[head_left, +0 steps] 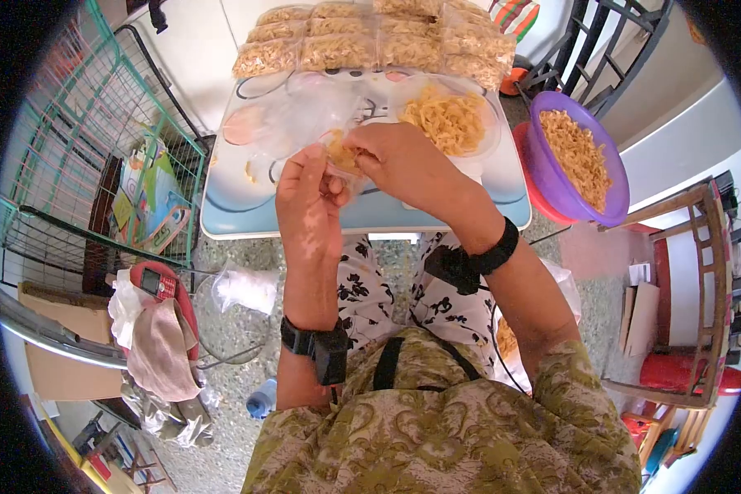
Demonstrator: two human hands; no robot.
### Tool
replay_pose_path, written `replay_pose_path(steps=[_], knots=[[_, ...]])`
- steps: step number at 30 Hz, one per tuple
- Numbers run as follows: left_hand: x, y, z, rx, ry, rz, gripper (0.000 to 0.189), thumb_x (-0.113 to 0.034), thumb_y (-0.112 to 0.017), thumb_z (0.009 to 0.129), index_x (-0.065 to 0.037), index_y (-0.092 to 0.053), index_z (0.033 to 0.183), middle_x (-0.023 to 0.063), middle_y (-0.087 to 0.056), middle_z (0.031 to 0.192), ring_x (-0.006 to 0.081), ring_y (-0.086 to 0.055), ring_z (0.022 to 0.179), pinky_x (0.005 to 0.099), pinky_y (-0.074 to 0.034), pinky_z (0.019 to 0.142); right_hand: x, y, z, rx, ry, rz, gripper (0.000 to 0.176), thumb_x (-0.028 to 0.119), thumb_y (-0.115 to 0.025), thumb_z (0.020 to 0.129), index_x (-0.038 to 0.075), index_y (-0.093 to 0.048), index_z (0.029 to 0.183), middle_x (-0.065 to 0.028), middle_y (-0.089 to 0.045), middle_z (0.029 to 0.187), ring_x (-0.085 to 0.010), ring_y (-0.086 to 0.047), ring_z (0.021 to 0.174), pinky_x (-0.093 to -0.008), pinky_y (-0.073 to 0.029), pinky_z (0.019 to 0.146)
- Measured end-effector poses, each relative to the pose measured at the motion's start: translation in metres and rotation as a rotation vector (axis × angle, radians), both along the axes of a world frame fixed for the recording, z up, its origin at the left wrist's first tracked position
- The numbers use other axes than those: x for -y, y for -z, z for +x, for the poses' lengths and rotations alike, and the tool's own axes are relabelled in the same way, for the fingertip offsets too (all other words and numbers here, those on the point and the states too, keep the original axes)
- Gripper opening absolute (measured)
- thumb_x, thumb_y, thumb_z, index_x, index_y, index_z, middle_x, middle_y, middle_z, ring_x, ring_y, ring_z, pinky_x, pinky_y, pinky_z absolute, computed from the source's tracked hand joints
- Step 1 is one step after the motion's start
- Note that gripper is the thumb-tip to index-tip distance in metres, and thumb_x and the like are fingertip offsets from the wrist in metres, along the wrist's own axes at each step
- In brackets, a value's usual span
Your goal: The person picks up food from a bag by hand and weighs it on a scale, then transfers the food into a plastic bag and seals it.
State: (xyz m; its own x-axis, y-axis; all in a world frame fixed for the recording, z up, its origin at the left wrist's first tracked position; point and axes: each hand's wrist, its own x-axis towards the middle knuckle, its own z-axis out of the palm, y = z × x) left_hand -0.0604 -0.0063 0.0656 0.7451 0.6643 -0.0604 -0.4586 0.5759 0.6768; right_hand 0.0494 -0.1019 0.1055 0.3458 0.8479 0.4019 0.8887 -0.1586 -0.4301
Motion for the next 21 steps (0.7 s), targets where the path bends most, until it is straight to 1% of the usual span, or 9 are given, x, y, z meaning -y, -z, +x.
replay_pose_path(steps=[1,5,7,11,13,14,16,20,21], knots=[[0.000,-0.001,-0.001,-0.029,-0.030,0.021,0.017,-0.020,-0.062,0.091,-0.005,-0.056,0.095,-0.0014,-0.051,0.069,0.0055,-0.046,0.057,0.0202,-0.037,0.049,0.000,-0.002,-0.001,0.031,-0.005,-0.067,0.014,0.014,-0.055,0.082,0.002,-0.060,0.087,-0.0178,-0.062,0.080,-0.0376,-0.060,0.078,-0.0438,-0.047,0.067],[-0.003,0.003,-0.002,-0.089,-0.052,0.116,0.019,-0.021,-0.064,0.088,-0.006,-0.058,0.098,-0.0017,-0.054,0.074,0.0068,-0.048,0.060,0.0211,-0.038,0.050,-0.001,0.000,0.000,0.114,-0.085,-0.125,0.014,0.014,-0.056,0.082,0.003,-0.057,0.090,-0.0178,-0.062,0.078,-0.0379,-0.060,0.075,-0.0455,-0.046,0.064],[-0.003,0.002,-0.002,-0.147,-0.073,0.141,0.020,-0.022,-0.064,0.088,-0.006,-0.058,0.099,-0.0015,-0.053,0.073,0.0067,-0.047,0.060,0.0207,-0.038,0.051,0.000,-0.003,-0.004,-0.023,0.044,-0.144,0.019,0.015,-0.056,0.083,0.005,-0.053,0.100,-0.0180,-0.062,0.076,-0.0382,-0.060,0.072,-0.0452,-0.047,0.063],[-0.002,0.001,0.000,-0.137,-0.122,0.148,0.020,-0.024,-0.066,0.088,-0.006,-0.060,0.093,-0.0026,-0.052,0.065,0.0044,-0.045,0.054,0.0189,-0.036,0.048,0.003,0.000,-0.002,-0.076,0.089,-0.113,0.025,0.016,-0.056,0.084,0.008,-0.049,0.107,-0.0184,-0.062,0.075,-0.0381,-0.061,0.070,-0.0451,-0.047,0.062],[-0.001,0.001,0.001,-0.137,-0.096,0.165,0.020,-0.022,-0.064,0.089,-0.004,-0.058,0.097,-0.0014,-0.052,0.069,0.0069,-0.046,0.056,0.0202,-0.036,0.050,0.003,0.001,0.000,-0.062,0.002,-0.106,0.020,0.016,-0.056,0.085,0.006,-0.053,0.102,-0.0173,-0.062,0.076,-0.0378,-0.061,0.072,-0.0447,-0.047,0.063],[-0.001,0.001,0.002,-0.137,-0.095,0.165,0.020,-0.022,-0.064,0.089,-0.004,-0.058,0.097,-0.0014,-0.052,0.069,0.0069,-0.046,0.056,0.0202,-0.036,0.050,0.004,0.001,0.001,-0.062,0.003,-0.106,0.020,0.016,-0.056,0.085,0.006,-0.053,0.102,-0.0173,-0.062,0.076,-0.0378,-0.061,0.072,-0.0447,-0.047,0.063],[0.000,0.002,0.003,-0.162,-0.085,0.181,0.020,-0.021,-0.064,0.089,-0.004,-0.058,0.097,-0.0019,-0.052,0.068,0.0066,-0.045,0.056,0.0201,-0.036,0.050,0.004,0.001,0.003,0.109,-0.126,-0.198,0.017,0.016,-0.055,0.085,0.004,-0.057,0.097,-0.0163,-0.062,0.078,-0.0374,-0.061,0.075,-0.0436,-0.047,0.065],[0.003,-0.002,0.002,-0.167,-0.085,0.222,0.019,-0.021,-0.064,0.089,-0.005,-0.059,0.097,-0.0026,-0.052,0.068,0.0059,-0.046,0.057,0.0200,-0.036,0.050,0.006,0.003,0.007,0.140,-0.150,-0.224,0.016,0.017,-0.055,0.085,0.003,-0.059,0.093,-0.0167,-0.062,0.081,-0.0374,-0.060,0.078,-0.0429,-0.047,0.066],[0.003,-0.003,0.003,-0.163,-0.100,0.213,0.018,-0.021,-0.065,0.089,-0.005,-0.059,0.095,-0.0025,-0.052,0.066,0.0051,-0.045,0.055,0.0195,-0.036,0.049,0.006,0.002,0.005,0.092,-0.146,-0.150,0.016,0.018,-0.054,0.085,0.003,-0.059,0.088,-0.0175,-0.063,0.080,-0.0379,-0.061,0.077,-0.0446,-0.048,0.067]])
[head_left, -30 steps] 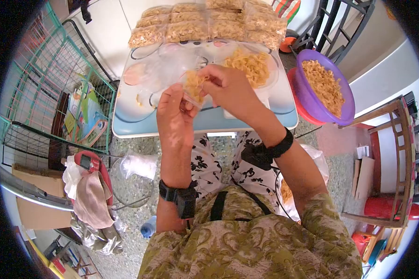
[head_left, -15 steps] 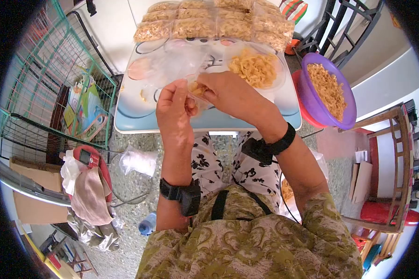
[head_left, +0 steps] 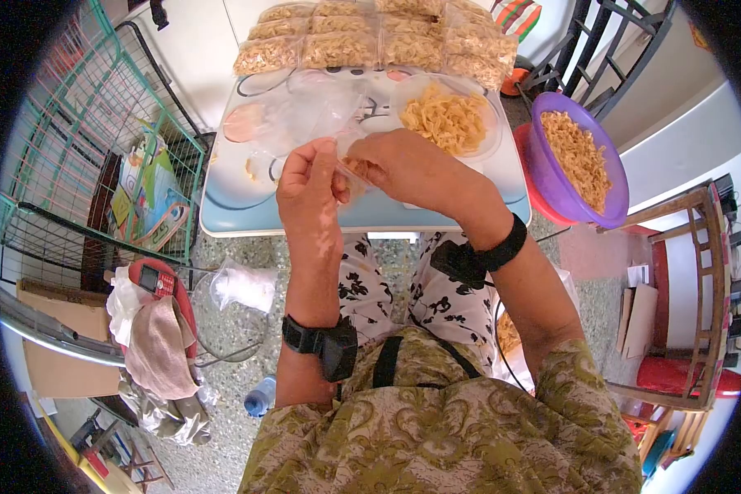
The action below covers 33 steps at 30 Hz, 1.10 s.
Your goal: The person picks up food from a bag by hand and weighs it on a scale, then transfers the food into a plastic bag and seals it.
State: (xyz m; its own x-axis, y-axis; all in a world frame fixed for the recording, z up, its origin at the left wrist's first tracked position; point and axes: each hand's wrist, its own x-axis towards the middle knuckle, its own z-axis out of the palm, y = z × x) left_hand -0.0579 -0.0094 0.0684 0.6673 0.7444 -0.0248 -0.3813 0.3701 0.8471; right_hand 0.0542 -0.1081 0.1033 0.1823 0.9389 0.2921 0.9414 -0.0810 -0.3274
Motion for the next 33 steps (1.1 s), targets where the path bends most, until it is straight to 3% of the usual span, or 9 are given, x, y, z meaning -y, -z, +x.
replay_pose_path(steps=[5,7,11,17,20,22,25,29,33], knots=[[-0.002,-0.001,0.001,0.017,-0.030,-0.023,0.018,-0.021,-0.065,0.088,-0.004,-0.060,0.093,-0.0021,-0.053,0.065,0.0044,-0.045,0.053,0.0189,-0.035,0.047,0.006,-0.015,-0.008,-0.259,0.156,0.060,0.018,0.020,-0.054,0.083,0.003,-0.058,0.083,-0.0177,-0.063,0.078,-0.0381,-0.062,0.074,-0.0455,-0.048,0.065],[-0.002,-0.001,0.001,0.008,-0.041,-0.036,0.018,-0.020,-0.065,0.088,-0.004,-0.060,0.093,-0.0019,-0.054,0.067,0.0041,-0.045,0.054,0.0190,-0.035,0.047,0.006,-0.018,-0.011,-0.383,0.156,0.121,0.013,0.011,-0.056,0.083,0.002,-0.058,0.092,-0.0124,-0.060,0.074,-0.0249,-0.061,0.063,-0.0356,-0.048,0.060],[0.003,-0.009,-0.001,-0.031,-0.045,0.025,0.017,-0.020,-0.064,0.089,-0.004,-0.060,0.092,-0.0019,-0.054,0.068,0.0037,-0.045,0.054,0.0190,-0.035,0.046,-0.003,-0.011,-0.012,-0.294,0.065,0.178,0.011,0.011,-0.060,0.081,0.001,-0.058,0.086,-0.0135,-0.061,0.071,-0.0277,-0.061,0.062,-0.0358,-0.048,0.059],[0.010,-0.016,-0.004,-0.024,0.003,0.168,0.015,-0.019,-0.063,0.090,-0.004,-0.061,0.092,-0.0020,-0.054,0.067,0.0038,-0.044,0.053,0.0189,-0.034,0.046,-0.015,0.000,-0.008,-0.063,0.063,-0.045,0.015,0.015,-0.062,0.079,0.000,-0.061,0.081,-0.0183,-0.063,0.075,-0.0350,-0.060,0.067,-0.0365,-0.048,0.060],[0.004,-0.015,-0.006,-0.067,-0.025,0.102,0.016,-0.020,-0.063,0.090,-0.004,-0.060,0.092,-0.0024,-0.053,0.067,0.0039,-0.043,0.052,0.0184,-0.033,0.046,-0.011,-0.008,-0.011,-0.103,0.076,0.007,0.017,0.015,-0.060,0.082,0.000,-0.061,0.088,-0.0164,-0.064,0.074,-0.0312,-0.063,0.067,-0.0363,-0.049,0.061],[-0.004,-0.012,-0.009,0.010,-0.067,0.064,0.019,-0.022,-0.063,0.089,-0.004,-0.060,0.094,-0.0023,-0.051,0.068,0.0056,-0.044,0.056,0.0195,-0.034,0.049,-0.006,-0.007,-0.008,-0.421,0.078,0.129,0.022,0.017,-0.060,0.084,0.002,-0.060,0.100,-0.0132,-0.066,0.082,-0.0254,-0.064,0.069,-0.0347,-0.050,0.063],[-0.011,-0.008,-0.010,0.043,-0.065,-0.005,0.019,-0.021,-0.063,0.089,-0.004,-0.059,0.097,-0.0021,-0.051,0.069,0.0059,-0.044,0.057,0.0198,-0.034,0.050,0.003,-0.018,-0.011,-0.478,0.104,0.066,0.029,0.018,-0.058,0.086,0.005,-0.055,0.112,-0.0104,-0.066,0.092,-0.0211,-0.064,0.078,-0.0317,-0.051,0.066],[-0.010,-0.009,-0.010,0.058,-0.065,-0.018,0.019,-0.021,-0.063,0.089,-0.005,-0.058,0.097,-0.0023,-0.051,0.069,0.0060,-0.043,0.057,0.0203,-0.034,0.050,0.008,-0.020,-0.020,-0.447,-0.007,-0.054,0.032,0.019,-0.058,0.086,0.004,-0.053,0.113,-0.0118,-0.063,0.102,-0.0218,-0.063,0.086,-0.0303,-0.050,0.069],[-0.004,-0.016,-0.010,0.098,-0.077,-0.011,0.016,-0.019,-0.064,0.089,-0.004,-0.058,0.090,-0.0023,-0.048,0.063,0.0045,-0.040,0.051,0.0190,-0.030,0.046,0.004,-0.002,-0.026,-0.215,-0.166,0.086,0.030,0.017,-0.057,0.081,0.001,-0.055,0.106,-0.0180,-0.060,0.105,-0.0303,-0.059,0.096,-0.0392,-0.049,0.080]])
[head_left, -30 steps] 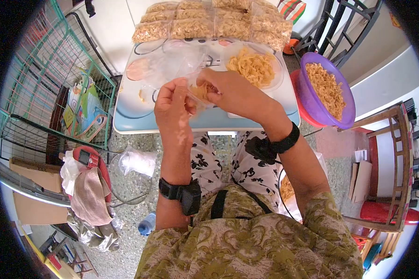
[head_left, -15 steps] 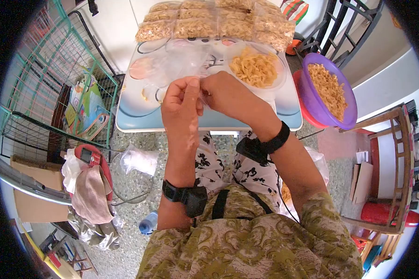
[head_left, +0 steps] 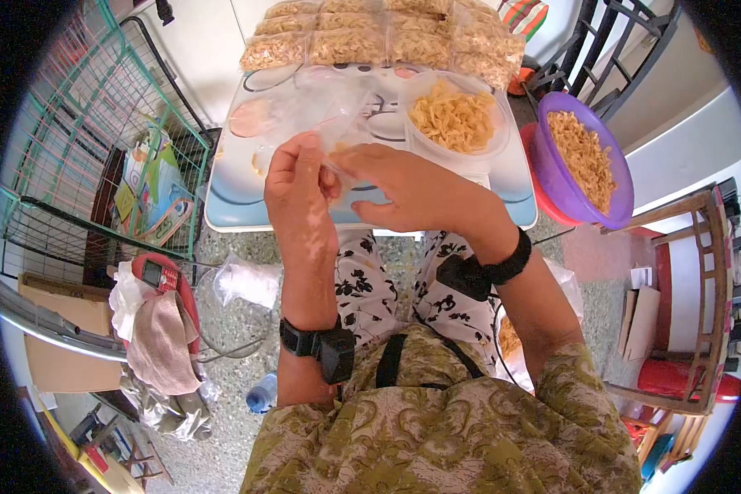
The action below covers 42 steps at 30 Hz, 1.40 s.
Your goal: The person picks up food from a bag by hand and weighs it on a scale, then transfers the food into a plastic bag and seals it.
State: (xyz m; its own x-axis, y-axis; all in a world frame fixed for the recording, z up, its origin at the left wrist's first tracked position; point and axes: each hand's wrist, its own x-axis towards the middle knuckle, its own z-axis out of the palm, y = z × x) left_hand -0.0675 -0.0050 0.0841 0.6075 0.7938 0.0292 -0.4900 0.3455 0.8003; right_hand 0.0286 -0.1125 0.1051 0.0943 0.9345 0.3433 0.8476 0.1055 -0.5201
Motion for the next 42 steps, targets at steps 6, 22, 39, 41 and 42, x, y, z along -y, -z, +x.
replay_pose_path(steps=[6,22,39,41,42], knots=[[0.007,-0.001,0.000,-0.016,0.080,0.009,0.015,-0.017,-0.063,0.089,-0.003,-0.057,0.092,-0.0028,-0.048,0.062,0.0046,-0.040,0.051,0.0185,-0.030,0.045,-0.012,0.001,-0.001,0.079,0.102,-0.209,0.024,0.016,-0.056,0.078,0.000,-0.060,0.096,-0.0207,-0.060,0.102,-0.0365,-0.057,0.098,-0.0456,-0.047,0.086],[0.000,0.010,0.005,0.266,0.151,-0.160,0.015,-0.021,-0.058,0.093,-0.006,-0.055,0.094,-0.0009,-0.054,0.074,0.0069,-0.050,0.063,0.0219,-0.042,0.055,0.065,-0.037,0.071,0.084,0.699,0.061,0.033,0.022,-0.059,0.085,0.002,-0.061,0.110,-0.0183,-0.065,0.099,-0.0341,-0.062,0.093,-0.0415,-0.049,0.084],[0.000,0.023,0.006,0.022,0.134,-0.135,0.016,-0.022,-0.058,0.093,-0.006,-0.055,0.093,0.0004,-0.056,0.073,0.0073,-0.052,0.063,0.0214,-0.043,0.055,0.050,0.010,0.126,0.462,0.686,-0.294,0.034,0.016,-0.064,0.072,-0.003,-0.058,0.101,-0.0227,-0.062,0.094,-0.0383,-0.059,0.092,-0.0433,-0.047,0.083],[0.000,0.021,0.005,0.030,0.137,-0.132,0.016,-0.022,-0.058,0.093,-0.006,-0.055,0.093,0.0002,-0.056,0.073,0.0072,-0.051,0.063,0.0215,-0.043,0.056,0.048,0.006,0.123,0.455,0.703,-0.327,0.032,0.015,-0.063,0.073,-0.002,-0.058,0.100,-0.0227,-0.062,0.093,-0.0384,-0.059,0.092,-0.0432,-0.047,0.082],[0.000,0.020,0.005,0.031,0.131,-0.135,0.017,-0.022,-0.059,0.093,-0.006,-0.055,0.093,0.0000,-0.056,0.073,0.0071,-0.051,0.063,0.0215,-0.043,0.056,0.049,0.006,0.123,0.447,0.696,-0.309,0.030,0.014,-0.063,0.073,-0.002,-0.059,0.098,-0.0228,-0.062,0.091,-0.0382,-0.059,0.090,-0.0429,-0.047,0.081]])
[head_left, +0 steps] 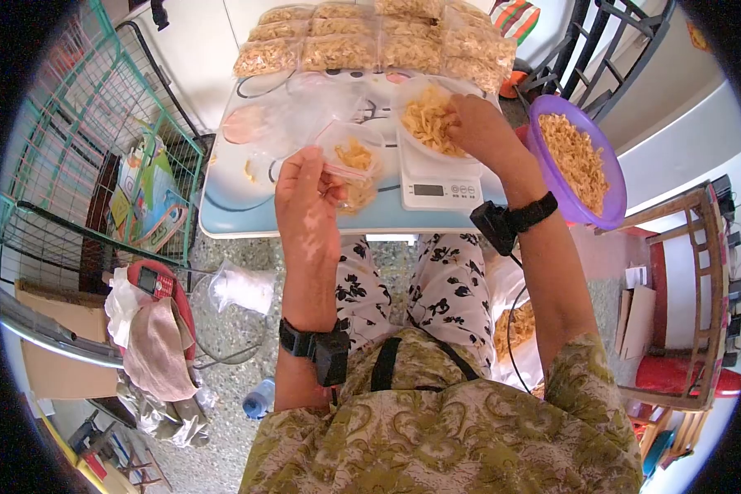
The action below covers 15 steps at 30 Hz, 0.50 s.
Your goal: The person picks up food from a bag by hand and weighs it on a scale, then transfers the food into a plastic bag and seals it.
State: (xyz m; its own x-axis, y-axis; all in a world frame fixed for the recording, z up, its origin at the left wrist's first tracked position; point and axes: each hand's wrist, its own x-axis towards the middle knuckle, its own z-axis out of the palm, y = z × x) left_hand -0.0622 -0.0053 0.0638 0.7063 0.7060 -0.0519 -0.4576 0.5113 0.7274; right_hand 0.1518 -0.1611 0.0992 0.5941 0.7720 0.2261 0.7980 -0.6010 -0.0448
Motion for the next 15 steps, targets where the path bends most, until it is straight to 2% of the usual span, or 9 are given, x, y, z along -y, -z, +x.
replay_pose_path(steps=[5,7,8,10,11,13,14,15], knots=[[0.001,-0.001,0.000,0.013,-0.001,0.001,0.017,-0.022,-0.060,0.092,-0.006,-0.055,0.094,-0.0006,-0.055,0.074,0.0067,-0.051,0.064,0.0212,-0.042,0.057,0.007,-0.007,-0.002,0.004,-0.056,0.169,0.023,0.012,-0.061,0.076,-0.001,-0.060,0.095,-0.0227,-0.063,0.084,-0.0380,-0.061,0.084,-0.0406,-0.049,0.075],[0.000,0.001,0.000,0.031,0.010,0.016,0.016,-0.022,-0.060,0.092,-0.007,-0.055,0.093,-0.0009,-0.055,0.073,0.0065,-0.051,0.064,0.0212,-0.042,0.057,0.010,-0.013,0.000,0.086,-0.052,0.285,0.019,0.011,-0.061,0.080,-0.001,-0.061,0.094,-0.0171,-0.064,0.077,-0.0286,-0.064,0.070,-0.0351,-0.050,0.065],[0.000,0.001,0.000,0.031,0.010,0.016,0.016,-0.022,-0.060,0.092,-0.007,-0.055,0.093,-0.0009,-0.055,0.073,0.0065,-0.051,0.064,0.0212,-0.042,0.057,0.011,-0.015,-0.001,0.085,-0.052,0.284,0.019,0.011,-0.061,0.080,-0.001,-0.061,0.094,-0.0171,-0.064,0.077,-0.0286,-0.064,0.070,-0.0351,-0.050,0.065],[0.002,0.000,0.001,0.026,0.007,-0.001,0.016,-0.022,-0.061,0.091,-0.007,-0.056,0.093,-0.0012,-0.055,0.073,0.0063,-0.051,0.064,0.0212,-0.042,0.057,0.013,-0.021,0.000,-0.220,0.009,0.485,0.015,0.013,-0.062,0.083,0.001,-0.062,0.091,-0.0083,-0.063,0.071,-0.0151,-0.060,0.060,-0.0270,-0.047,0.055],[0.002,0.000,0.002,0.026,0.009,-0.001,0.016,-0.022,-0.061,0.091,-0.007,-0.056,0.093,-0.0012,-0.055,0.073,0.0063,-0.051,0.064,0.0212,-0.042,0.057,0.013,-0.028,-0.004,-0.219,0.011,0.486,0.015,0.013,-0.062,0.083,0.001,-0.062,0.091,-0.0083,-0.063,0.071,-0.0151,-0.060,0.060,-0.0270,-0.047,0.055],[0.003,-0.001,0.002,0.028,0.015,-0.001,0.015,-0.021,-0.061,0.091,-0.007,-0.056,0.094,-0.0013,-0.055,0.073,0.0062,-0.051,0.064,0.0209,-0.042,0.057,0.014,-0.039,-0.014,-0.594,0.070,0.672,0.023,0.019,-0.062,0.083,-0.001,-0.062,0.097,-0.0091,-0.064,0.072,-0.0163,-0.061,0.060,-0.0290,-0.048,0.054],[0.003,0.000,0.003,0.028,0.015,-0.001,0.015,-0.021,-0.061,0.091,-0.007,-0.056,0.094,-0.0013,-0.055,0.073,0.0062,-0.051,0.064,0.0209,-0.042,0.057,0.016,-0.037,-0.010,-0.594,0.070,0.672,0.023,0.019,-0.062,0.083,-0.001,-0.062,0.097,-0.0091,-0.064,0.072,-0.0163,-0.061,0.060,-0.0290,-0.048,0.054],[0.003,0.001,0.003,0.028,0.016,0.001,0.015,-0.021,-0.061,0.091,-0.007,-0.056,0.094,-0.0013,-0.055,0.073,0.0063,-0.052,0.064,0.0209,-0.042,0.057,0.018,-0.034,-0.006,-0.719,0.060,0.775,0.022,0.019,-0.063,0.084,0.000,-0.063,0.096,-0.0065,-0.063,0.070,-0.0127,-0.058,0.058,-0.0257,-0.046,0.052]])
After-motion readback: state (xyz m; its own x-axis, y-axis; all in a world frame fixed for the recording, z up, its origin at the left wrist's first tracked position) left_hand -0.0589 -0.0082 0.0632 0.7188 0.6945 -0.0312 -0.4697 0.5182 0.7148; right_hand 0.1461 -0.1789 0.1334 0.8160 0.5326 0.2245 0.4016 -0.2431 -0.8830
